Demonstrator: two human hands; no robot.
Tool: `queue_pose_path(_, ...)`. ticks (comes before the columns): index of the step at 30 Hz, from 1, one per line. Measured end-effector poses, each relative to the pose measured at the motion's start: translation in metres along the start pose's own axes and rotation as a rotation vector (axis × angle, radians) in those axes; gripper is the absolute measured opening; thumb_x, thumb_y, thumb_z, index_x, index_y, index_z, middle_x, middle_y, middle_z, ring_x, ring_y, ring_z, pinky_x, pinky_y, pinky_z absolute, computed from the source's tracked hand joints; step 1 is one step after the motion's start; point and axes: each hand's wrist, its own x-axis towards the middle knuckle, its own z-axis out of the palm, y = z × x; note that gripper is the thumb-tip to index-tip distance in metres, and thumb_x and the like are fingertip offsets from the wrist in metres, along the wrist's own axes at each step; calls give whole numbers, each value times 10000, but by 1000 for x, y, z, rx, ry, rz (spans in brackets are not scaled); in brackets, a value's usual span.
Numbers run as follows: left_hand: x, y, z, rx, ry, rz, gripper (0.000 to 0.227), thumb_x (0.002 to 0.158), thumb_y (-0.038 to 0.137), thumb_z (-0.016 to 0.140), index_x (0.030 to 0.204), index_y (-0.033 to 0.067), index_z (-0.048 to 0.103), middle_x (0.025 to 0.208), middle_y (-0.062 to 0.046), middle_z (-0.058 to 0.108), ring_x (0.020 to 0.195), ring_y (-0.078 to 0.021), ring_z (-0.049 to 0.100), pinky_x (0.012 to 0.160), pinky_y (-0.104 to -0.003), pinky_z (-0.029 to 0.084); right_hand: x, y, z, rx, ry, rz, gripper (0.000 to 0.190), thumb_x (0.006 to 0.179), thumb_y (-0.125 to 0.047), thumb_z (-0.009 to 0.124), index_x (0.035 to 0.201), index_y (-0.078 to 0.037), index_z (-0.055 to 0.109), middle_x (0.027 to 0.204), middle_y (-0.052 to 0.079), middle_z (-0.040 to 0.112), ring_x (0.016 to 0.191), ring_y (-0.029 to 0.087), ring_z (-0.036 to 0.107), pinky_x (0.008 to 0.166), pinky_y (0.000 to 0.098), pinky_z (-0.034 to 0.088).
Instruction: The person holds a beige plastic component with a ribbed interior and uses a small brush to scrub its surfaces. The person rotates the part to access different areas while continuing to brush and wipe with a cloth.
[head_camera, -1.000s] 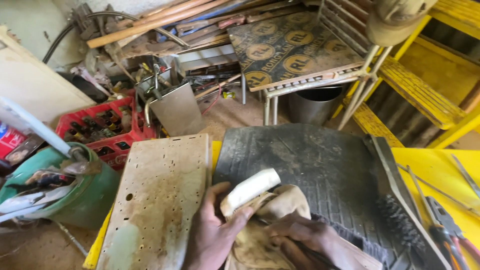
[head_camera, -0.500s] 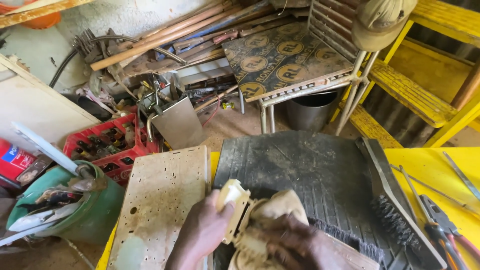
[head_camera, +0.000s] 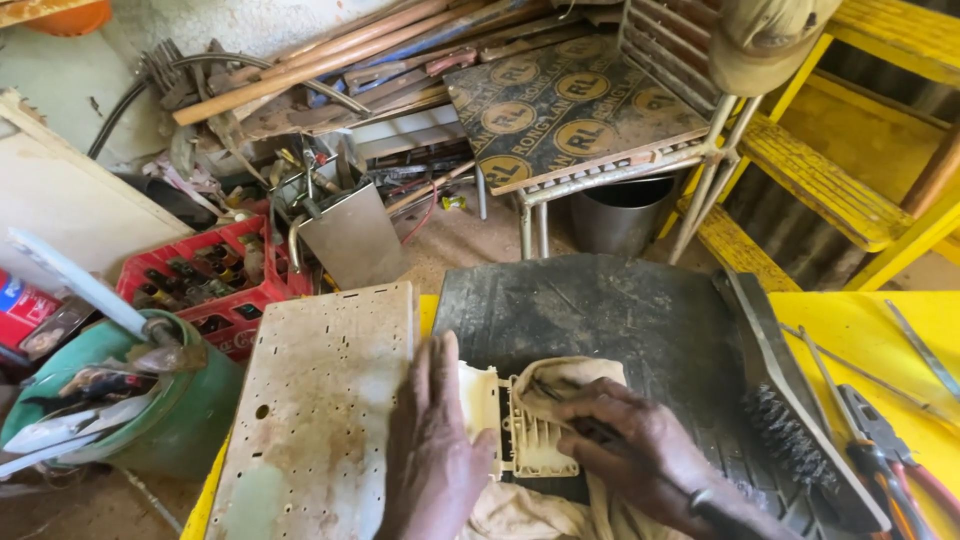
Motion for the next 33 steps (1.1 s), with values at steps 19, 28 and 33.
queue_pose_path(19,27,11,-12,287,-157,329,857,876,632,833,1531,175,524,1663,-179,392,1434,-391,431,1159,-608,294,-8,-11,-66,532,30,138,95,924,-11,757,972,-73,811,945,50,780,880,174,760,832,313,598)
queue_pose_path(28,24,40,-44,95,-716,-97,926,1055,630,569,1717,232,59,1793,-129,13,1666,-337,97,1343,-606,98,-5,-40,-61,176,-330,-269,138,855,-116,641,894,-157,767,1379,158,821,1355,251,780,939,367,669)
queue_pose_path(33,21,41,-56,19,-711,-209,978,938,602,745,1685,213,249,1790,-38,149,1626,-263,262,1318,-483,274,-13,-31,-53,58,-401,34,545,1024,-580,624,632,-202,647,655,-52,599,549,96,594,519,348,397)
